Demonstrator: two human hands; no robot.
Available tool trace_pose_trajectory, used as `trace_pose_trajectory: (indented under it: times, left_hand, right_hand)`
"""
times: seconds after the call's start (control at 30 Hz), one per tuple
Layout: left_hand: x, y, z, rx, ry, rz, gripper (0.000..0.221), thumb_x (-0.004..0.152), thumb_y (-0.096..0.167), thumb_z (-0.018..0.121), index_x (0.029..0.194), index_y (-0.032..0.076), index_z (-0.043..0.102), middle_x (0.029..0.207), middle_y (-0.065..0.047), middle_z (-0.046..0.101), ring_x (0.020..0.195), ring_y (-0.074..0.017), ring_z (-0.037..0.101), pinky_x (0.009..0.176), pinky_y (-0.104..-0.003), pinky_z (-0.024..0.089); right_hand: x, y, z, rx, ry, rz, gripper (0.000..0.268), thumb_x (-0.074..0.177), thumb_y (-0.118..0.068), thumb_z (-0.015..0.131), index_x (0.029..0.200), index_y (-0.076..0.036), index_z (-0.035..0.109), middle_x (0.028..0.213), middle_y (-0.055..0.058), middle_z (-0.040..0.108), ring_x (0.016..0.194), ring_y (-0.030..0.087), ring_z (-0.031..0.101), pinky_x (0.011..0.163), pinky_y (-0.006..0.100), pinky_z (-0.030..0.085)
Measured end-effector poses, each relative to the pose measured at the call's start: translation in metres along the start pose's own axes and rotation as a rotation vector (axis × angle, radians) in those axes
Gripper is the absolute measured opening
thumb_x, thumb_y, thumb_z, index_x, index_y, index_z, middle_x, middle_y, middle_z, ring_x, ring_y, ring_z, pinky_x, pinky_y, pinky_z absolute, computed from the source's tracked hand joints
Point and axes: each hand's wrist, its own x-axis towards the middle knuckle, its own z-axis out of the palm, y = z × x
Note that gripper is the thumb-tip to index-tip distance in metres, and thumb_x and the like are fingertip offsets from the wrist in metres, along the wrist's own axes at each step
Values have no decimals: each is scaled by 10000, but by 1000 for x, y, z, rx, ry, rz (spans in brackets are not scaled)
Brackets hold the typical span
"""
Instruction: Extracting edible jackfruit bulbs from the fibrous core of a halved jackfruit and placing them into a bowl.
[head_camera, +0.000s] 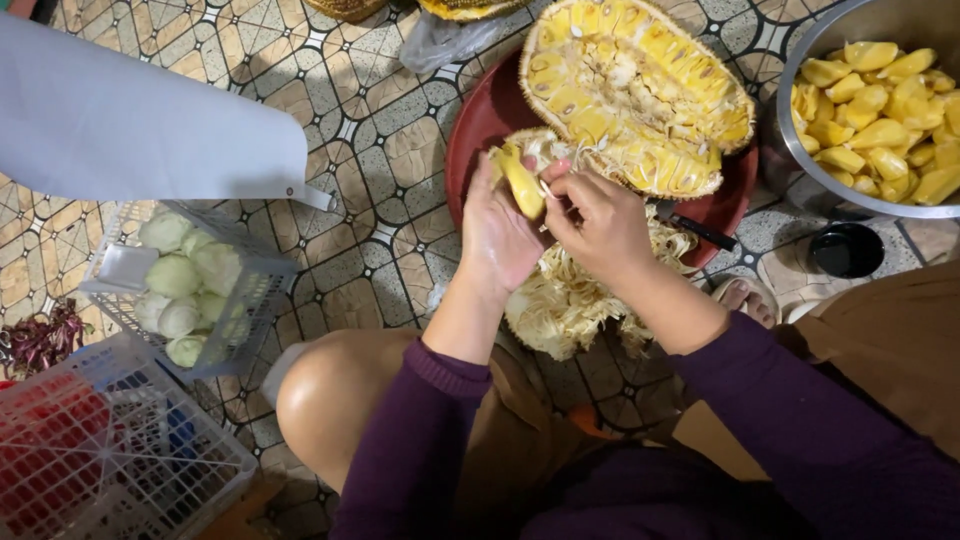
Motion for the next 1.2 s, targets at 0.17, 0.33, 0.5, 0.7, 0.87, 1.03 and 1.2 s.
trace_pose_trajectory:
  times: [0.17, 0.33, 0.5, 0.7, 0.87, 1.03, 1.2]
  left_hand:
    - [-13, -6, 5, 680, 254, 51, 533, 970, 536, 623, 1197, 55, 619, 738, -61, 579, 476, -145, 544, 362, -269, 466]
    - [-16, -5, 13, 782, 210, -23, 470, 994, 507, 551, 1147, 94, 716, 639, -94, 590, 431, -150, 522, 311, -237, 401]
    - [-18, 5, 17, 720, 403, -28, 380, 959, 495, 581, 1080, 142, 650, 766, -76, 639, 563, -176, 615, 438, -266, 491]
    - [-15, -10, 17, 549, 331, -46, 790, 1006, 547, 471, 1570, 25, 287, 1596, -246, 318, 1441, -410, 361, 1135, -477, 348]
    - [-36, 33, 66, 1644, 15, -215, 1047, 771, 831, 453, 1544, 124, 449, 1584, -163, 440, 1489, -410, 327, 1246, -510, 172]
    - [-31, 137, 65, 1651, 29, 108, 560, 904, 500, 545, 1387, 217, 553, 1351, 6, 688, 1120, -162, 709, 861, -319, 581]
    - [-33, 170, -3, 1658, 170, -38, 308, 1031, 363, 425, 1179, 173, 618, 1121, -20, 663, 1036, -143, 666, 948, -303, 541]
  right_hand:
    - [13, 21, -19, 38, 83, 168, 44, 991, -63, 671, 971, -48, 635, 786, 175, 579, 747, 408, 645, 633, 491, 490]
    - [21, 55, -43, -308, -33, 350, 57, 1005, -200, 653, 1005, -149, 679, 834, 131, 682, 844, 403, 705, 739, 516, 550]
    - [16, 26, -40, -465, -670, 619, 221, 965, -275, 653, 1058, -101, 751, 995, 198, 765, 1045, 439, 716, 888, 585, 564]
    - [-2, 31, -5, 679, -413, 841, 228, 1109, -239, 496, 1301, -148, 580, 1150, 48, 658, 948, 175, 647, 667, 312, 620]
    - [-40, 132, 43, 656, -379, 1236, 371, 833, 0, 740, 1192, -43, 658, 853, 185, 685, 815, 363, 744, 649, 446, 627]
    - [-51, 288, -117, 1167, 177, 1436, 268, 896, -429, 619, 968, -175, 662, 861, -12, 667, 706, 144, 651, 605, 303, 532]
    - [-69, 319, -134, 1263, 52, 1300, 379, 915, -484, 576, 1148, -187, 607, 971, -17, 624, 794, 147, 623, 665, 269, 520]
